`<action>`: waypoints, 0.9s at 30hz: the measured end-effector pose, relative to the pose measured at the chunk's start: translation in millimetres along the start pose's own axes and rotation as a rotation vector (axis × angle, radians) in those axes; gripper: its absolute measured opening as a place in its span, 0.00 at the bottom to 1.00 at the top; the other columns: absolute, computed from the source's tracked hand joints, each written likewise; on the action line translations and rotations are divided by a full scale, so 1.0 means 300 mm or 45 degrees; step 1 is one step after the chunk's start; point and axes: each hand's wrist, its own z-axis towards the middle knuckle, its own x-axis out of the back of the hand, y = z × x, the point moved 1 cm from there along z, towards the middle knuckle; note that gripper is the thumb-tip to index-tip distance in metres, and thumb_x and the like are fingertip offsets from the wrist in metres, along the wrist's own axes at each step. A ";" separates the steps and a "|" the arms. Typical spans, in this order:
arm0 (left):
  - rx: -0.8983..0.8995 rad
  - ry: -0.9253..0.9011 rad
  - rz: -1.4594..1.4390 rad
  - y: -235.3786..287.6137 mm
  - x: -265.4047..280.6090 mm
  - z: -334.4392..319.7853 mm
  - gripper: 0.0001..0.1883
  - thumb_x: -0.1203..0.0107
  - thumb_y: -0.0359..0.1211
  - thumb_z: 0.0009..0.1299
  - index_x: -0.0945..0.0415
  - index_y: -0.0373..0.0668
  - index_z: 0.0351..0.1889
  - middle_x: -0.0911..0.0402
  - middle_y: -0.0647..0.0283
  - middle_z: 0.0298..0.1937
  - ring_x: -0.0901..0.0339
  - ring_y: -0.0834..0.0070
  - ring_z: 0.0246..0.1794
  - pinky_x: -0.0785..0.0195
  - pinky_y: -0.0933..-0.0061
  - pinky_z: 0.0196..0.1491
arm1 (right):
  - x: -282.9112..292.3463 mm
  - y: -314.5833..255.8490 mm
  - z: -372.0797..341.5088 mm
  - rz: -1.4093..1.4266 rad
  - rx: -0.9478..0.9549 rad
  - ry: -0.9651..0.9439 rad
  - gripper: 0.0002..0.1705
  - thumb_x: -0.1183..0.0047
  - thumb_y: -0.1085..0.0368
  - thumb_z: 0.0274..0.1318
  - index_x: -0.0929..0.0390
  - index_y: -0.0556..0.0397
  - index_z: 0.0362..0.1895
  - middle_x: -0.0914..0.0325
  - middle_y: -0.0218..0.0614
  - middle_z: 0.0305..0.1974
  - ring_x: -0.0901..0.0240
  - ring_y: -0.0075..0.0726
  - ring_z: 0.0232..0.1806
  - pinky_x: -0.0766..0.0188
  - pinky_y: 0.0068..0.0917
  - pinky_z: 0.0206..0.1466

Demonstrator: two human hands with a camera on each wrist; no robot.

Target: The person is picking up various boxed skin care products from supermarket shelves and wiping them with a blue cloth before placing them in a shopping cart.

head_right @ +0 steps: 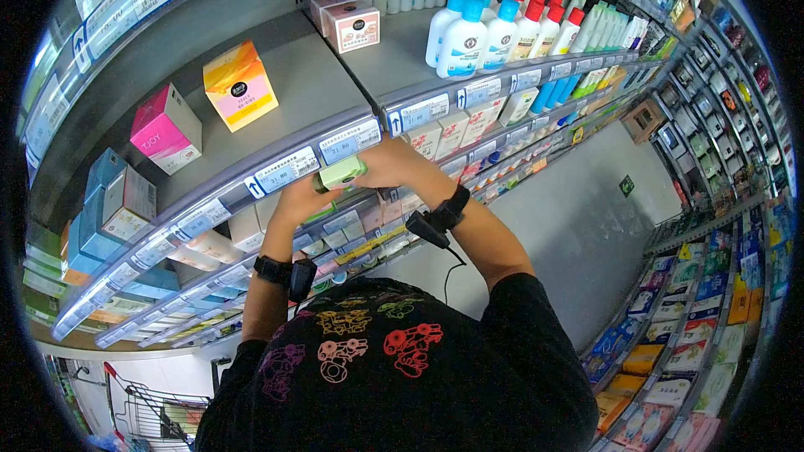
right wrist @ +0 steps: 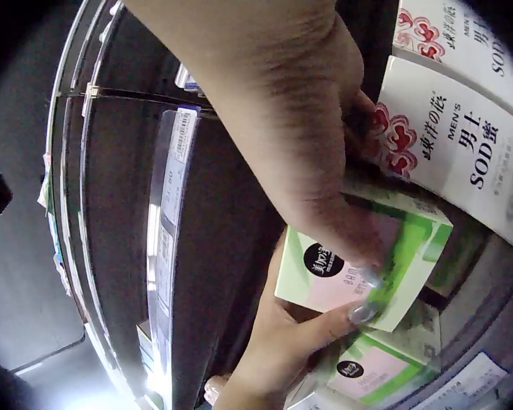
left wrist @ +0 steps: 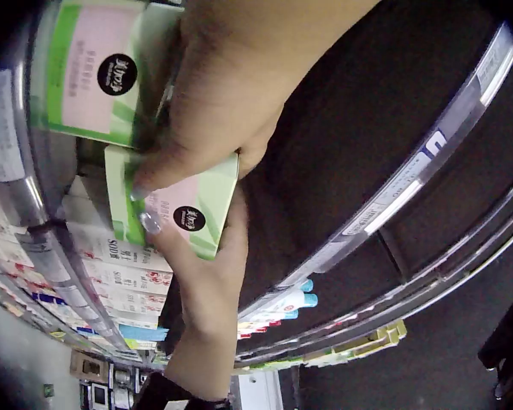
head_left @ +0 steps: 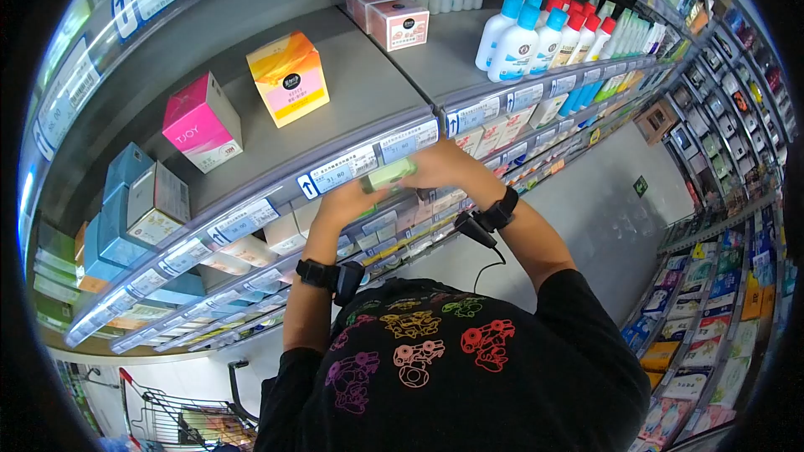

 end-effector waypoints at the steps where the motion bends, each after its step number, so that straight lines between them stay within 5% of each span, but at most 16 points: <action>1: -0.035 0.020 0.018 0.002 0.000 -0.007 0.35 0.34 0.36 0.53 0.34 0.42 0.60 0.28 0.49 0.57 0.31 0.55 0.58 0.40 0.60 0.60 | -0.021 0.006 -0.001 -0.027 0.000 0.025 0.29 0.37 0.52 0.38 0.24 0.52 0.46 0.23 0.50 0.44 0.26 0.52 0.47 0.28 0.42 0.49; 5: -0.205 0.151 0.219 0.005 0.004 -0.005 0.35 0.34 0.36 0.51 0.33 0.41 0.59 0.27 0.48 0.55 0.30 0.51 0.56 0.39 0.58 0.59 | -0.044 0.006 0.008 -0.135 0.105 0.235 0.27 0.36 0.54 0.35 0.23 0.53 0.41 0.23 0.48 0.42 0.25 0.53 0.44 0.28 0.42 0.47; 11: -0.134 0.183 0.334 0.017 -0.017 -0.005 0.37 0.34 0.39 0.50 0.34 0.40 0.58 0.28 0.46 0.54 0.31 0.47 0.55 0.39 0.56 0.58 | -0.040 -0.006 0.001 -0.307 0.209 0.414 0.28 0.35 0.56 0.30 0.23 0.54 0.40 0.23 0.48 0.40 0.24 0.53 0.42 0.27 0.42 0.44; 14: -0.156 0.197 0.349 0.020 -0.023 0.001 0.37 0.34 0.39 0.49 0.34 0.40 0.58 0.28 0.45 0.54 0.31 0.47 0.55 0.39 0.55 0.58 | -0.070 -0.002 0.009 -0.257 0.070 0.370 0.30 0.34 0.55 0.28 0.23 0.53 0.41 0.23 0.47 0.43 0.27 0.51 0.49 0.30 0.43 0.50; 17: -0.187 0.198 0.379 0.023 -0.022 -0.002 0.38 0.34 0.39 0.49 0.35 0.40 0.59 0.28 0.44 0.54 0.31 0.47 0.55 0.39 0.52 0.58 | -0.064 -0.033 0.013 -0.278 0.145 0.494 0.35 0.33 0.54 0.26 0.24 0.51 0.46 0.25 0.46 0.47 0.31 0.48 0.56 0.41 0.48 0.61; 20: -0.200 0.220 0.436 0.027 -0.027 -0.002 0.40 0.33 0.39 0.48 0.36 0.41 0.60 0.29 0.45 0.55 0.32 0.47 0.56 0.40 0.51 0.58 | -0.109 -0.023 0.009 -0.378 0.055 0.356 0.37 0.33 0.54 0.27 0.25 0.50 0.50 0.26 0.43 0.51 0.36 0.47 0.61 0.56 0.56 0.67; 23: -0.244 0.244 0.567 0.036 -0.035 -0.007 0.44 0.32 0.39 0.47 0.39 0.41 0.63 0.30 0.45 0.57 0.32 0.47 0.57 0.40 0.51 0.58 | -0.133 -0.025 -0.004 -0.519 0.091 0.382 0.38 0.33 0.54 0.29 0.26 0.51 0.51 0.26 0.41 0.52 0.36 0.49 0.61 0.63 0.63 0.68; 27: -0.228 0.203 0.555 0.018 -0.047 0.001 0.48 0.31 0.40 0.45 0.43 0.42 0.65 0.32 0.44 0.59 0.34 0.46 0.58 0.41 0.50 0.59 | -0.126 -0.061 -0.010 -0.734 0.096 0.393 0.26 0.41 0.59 0.37 0.24 0.54 0.46 0.25 0.42 0.50 0.36 0.49 0.61 0.63 0.65 0.68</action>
